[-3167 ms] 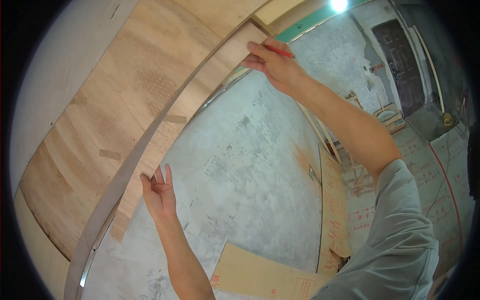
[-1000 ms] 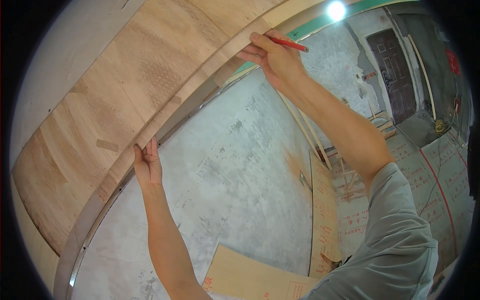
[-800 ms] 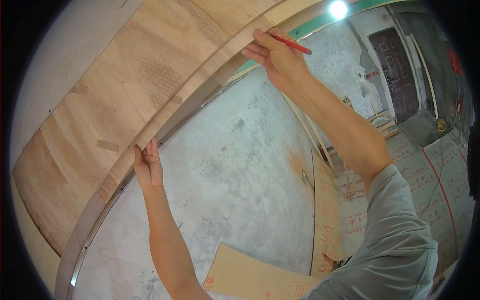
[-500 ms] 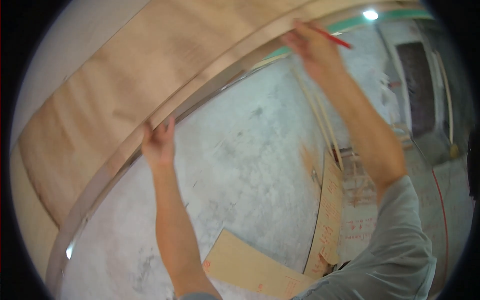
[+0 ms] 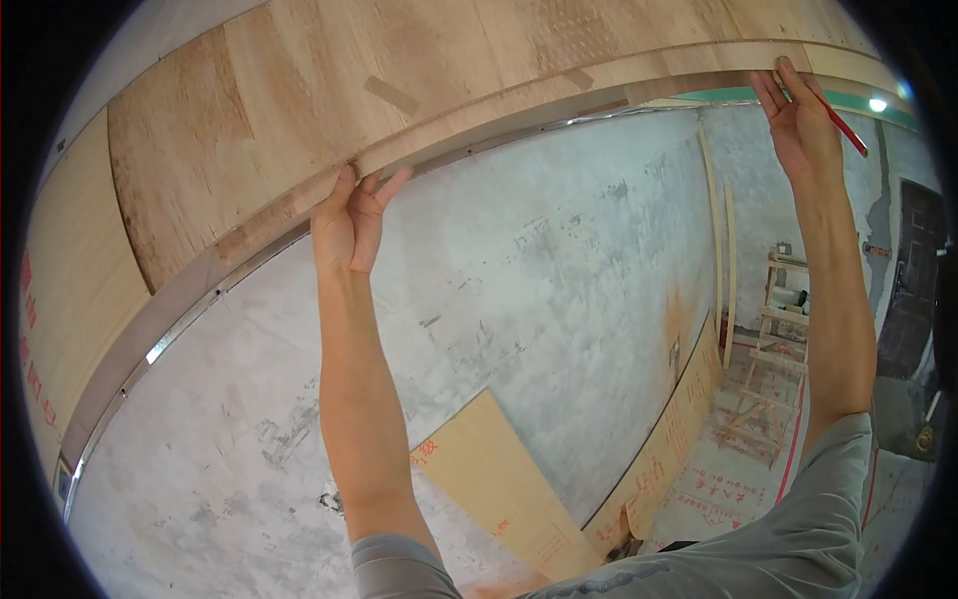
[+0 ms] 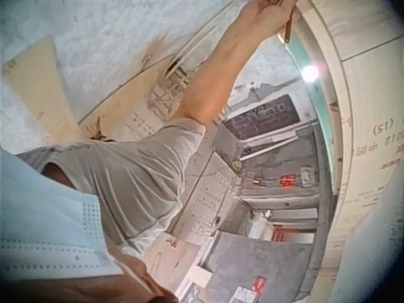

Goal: Measuring, marking, and nailing wooden strips to a ceiling frame structure.

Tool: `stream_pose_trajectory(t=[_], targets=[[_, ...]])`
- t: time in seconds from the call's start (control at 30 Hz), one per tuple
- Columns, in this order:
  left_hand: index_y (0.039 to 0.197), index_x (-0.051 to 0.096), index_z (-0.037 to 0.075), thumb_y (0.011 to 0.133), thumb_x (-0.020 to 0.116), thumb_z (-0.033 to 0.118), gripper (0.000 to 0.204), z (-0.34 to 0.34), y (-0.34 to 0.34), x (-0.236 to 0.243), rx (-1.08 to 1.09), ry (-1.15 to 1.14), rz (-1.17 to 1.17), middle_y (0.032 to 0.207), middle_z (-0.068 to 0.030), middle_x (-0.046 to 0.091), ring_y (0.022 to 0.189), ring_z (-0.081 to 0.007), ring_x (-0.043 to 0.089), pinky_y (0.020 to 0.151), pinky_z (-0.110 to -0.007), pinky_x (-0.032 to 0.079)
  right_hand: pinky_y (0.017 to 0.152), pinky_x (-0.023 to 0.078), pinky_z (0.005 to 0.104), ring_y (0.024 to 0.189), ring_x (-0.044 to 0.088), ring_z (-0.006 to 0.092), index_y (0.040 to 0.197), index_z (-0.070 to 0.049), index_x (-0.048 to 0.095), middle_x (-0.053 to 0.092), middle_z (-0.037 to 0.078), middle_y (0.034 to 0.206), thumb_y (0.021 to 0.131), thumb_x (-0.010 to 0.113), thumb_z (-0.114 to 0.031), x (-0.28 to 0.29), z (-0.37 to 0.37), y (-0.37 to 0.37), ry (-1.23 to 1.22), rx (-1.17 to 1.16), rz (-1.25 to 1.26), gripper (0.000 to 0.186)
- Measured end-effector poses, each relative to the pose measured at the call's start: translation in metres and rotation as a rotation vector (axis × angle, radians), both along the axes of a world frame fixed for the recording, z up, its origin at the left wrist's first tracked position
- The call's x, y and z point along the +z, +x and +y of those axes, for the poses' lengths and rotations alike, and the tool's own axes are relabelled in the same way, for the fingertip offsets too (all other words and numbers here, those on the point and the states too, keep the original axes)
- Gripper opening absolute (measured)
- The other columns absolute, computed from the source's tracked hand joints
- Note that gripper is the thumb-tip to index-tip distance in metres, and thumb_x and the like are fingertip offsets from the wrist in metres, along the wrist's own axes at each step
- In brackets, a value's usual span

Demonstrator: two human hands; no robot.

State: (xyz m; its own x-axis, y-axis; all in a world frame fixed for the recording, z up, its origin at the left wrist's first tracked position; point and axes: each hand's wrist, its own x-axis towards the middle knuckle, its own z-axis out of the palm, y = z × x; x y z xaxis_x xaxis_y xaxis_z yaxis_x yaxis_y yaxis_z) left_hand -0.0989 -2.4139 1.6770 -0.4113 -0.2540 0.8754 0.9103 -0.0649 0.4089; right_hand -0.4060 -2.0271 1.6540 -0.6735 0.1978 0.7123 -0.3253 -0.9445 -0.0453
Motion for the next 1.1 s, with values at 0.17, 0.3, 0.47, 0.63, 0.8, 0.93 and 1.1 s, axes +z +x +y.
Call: stream_pose_trajectory(t=[0.17, 0.3, 0.47, 0.63, 0.8, 0.93, 1.1], targets=[[0.136, 0.045, -0.005, 0.097, 0.055, -0.003, 0.04, 0.012, 0.014, 0.004, 0.166, -0.071, -0.03, 0.134, -0.0188, 0.057, 0.127, -0.038, 0.054, 0.109, -0.062, 0.045, 0.106, 0.051, 0.0417, 0.105, 0.062, 0.0247, 0.1, 0.0, 0.062, 0.065, 0.01, 0.108, 0.095, 0.065, -0.004, -0.006, 0.016, -0.053, 0.088, 0.009, 0.093, 0.008], [0.136, 0.045, -0.005, 0.095, 0.056, -0.004, 0.042, 0.012, 0.022, 0.007, 0.175, -0.142, -0.042, 0.135, -0.0183, 0.056, 0.127, -0.0364, 0.054, 0.111, -0.06, 0.044, 0.106, 0.051, 0.0413, 0.105, 0.062, 0.0242, 0.1, -0.001, 0.061, 0.064, 0.009, 0.108, 0.095, 0.065, -0.005, -0.006, 0.008, -0.046, 0.074, -0.011, 0.102, 0.008], [0.134, 0.052, 0.0, 0.093, 0.062, -0.004, 0.043, 0.008, 0.023, 0.008, 0.227, -0.125, -0.029, 0.131, -0.011, 0.06, 0.125, -0.0287, 0.055, 0.109, -0.062, 0.044, 0.102, 0.053, 0.041, 0.102, 0.063, 0.0232, 0.104, -0.001, 0.061, 0.064, 0.009, 0.106, 0.094, 0.066, -0.006, -0.007, 0.002, -0.031, 0.078, -0.009, 0.08, 0.012], [0.136, 0.051, -0.001, 0.093, 0.064, 0.0, 0.044, 0.006, 0.025, 0.008, 0.253, -0.104, -0.038, 0.136, -0.0117, 0.058, 0.128, -0.028, 0.054, 0.112, -0.06, 0.042, 0.096, 0.056, 0.039, 0.096, 0.065, 0.022, 0.104, -0.001, 0.061, 0.064, 0.009, 0.103, 0.093, 0.067, -0.006, -0.003, -0.005, 0.016, 0.03, 0.027, 0.045, 0.014], [0.138, 0.048, -0.002, 0.093, 0.069, 0.007, 0.05, 0.003, 0.023, 0.01, 0.287, -0.116, -0.046, 0.135, -0.014, 0.058, 0.126, -0.0264, 0.055, 0.108, -0.055, 0.048, 0.093, 0.057, 0.0367, 0.097, 0.064, 0.0228, 0.101, 0.001, 0.059, 0.064, 0.011, 0.103, 0.09, 0.071, -0.006, -0.001, -0.002, 0.028, -0.005, 0.071, -0.044, 0.016], [0.137, 0.049, -0.001, 0.091, 0.071, 0.01, 0.051, -0.001, 0.023, 0.014, 0.287, -0.151, -0.042, 0.135, -0.0125, 0.058, 0.124, -0.0258, 0.057, 0.106, -0.052, 0.051, 0.093, 0.057, 0.0357, 0.098, 0.064, 0.0225, 0.099, 0.001, 0.06, 0.064, 0.011, 0.103, 0.09, 0.07, -0.005, 0.0, 0.001, 0.036, 0.016, 0.067, -0.052, 0.015], [0.133, 0.053, 0.001, 0.088, 0.076, 0.014, 0.052, -0.003, 0.015, 0.013, 0.339, -0.088, 0.008, 0.131, -0.0098, 0.06, 0.119, -0.0246, 0.059, 0.102, -0.049, 0.055, 0.094, 0.057, 0.0349, 0.097, 0.064, 0.0218, 0.095, 0.002, 0.061, 0.064, 0.011, 0.103, 0.091, 0.069, -0.006, 0.0, 0.0, 0.034, 0.044, 0.058, -0.062, 0.012]])
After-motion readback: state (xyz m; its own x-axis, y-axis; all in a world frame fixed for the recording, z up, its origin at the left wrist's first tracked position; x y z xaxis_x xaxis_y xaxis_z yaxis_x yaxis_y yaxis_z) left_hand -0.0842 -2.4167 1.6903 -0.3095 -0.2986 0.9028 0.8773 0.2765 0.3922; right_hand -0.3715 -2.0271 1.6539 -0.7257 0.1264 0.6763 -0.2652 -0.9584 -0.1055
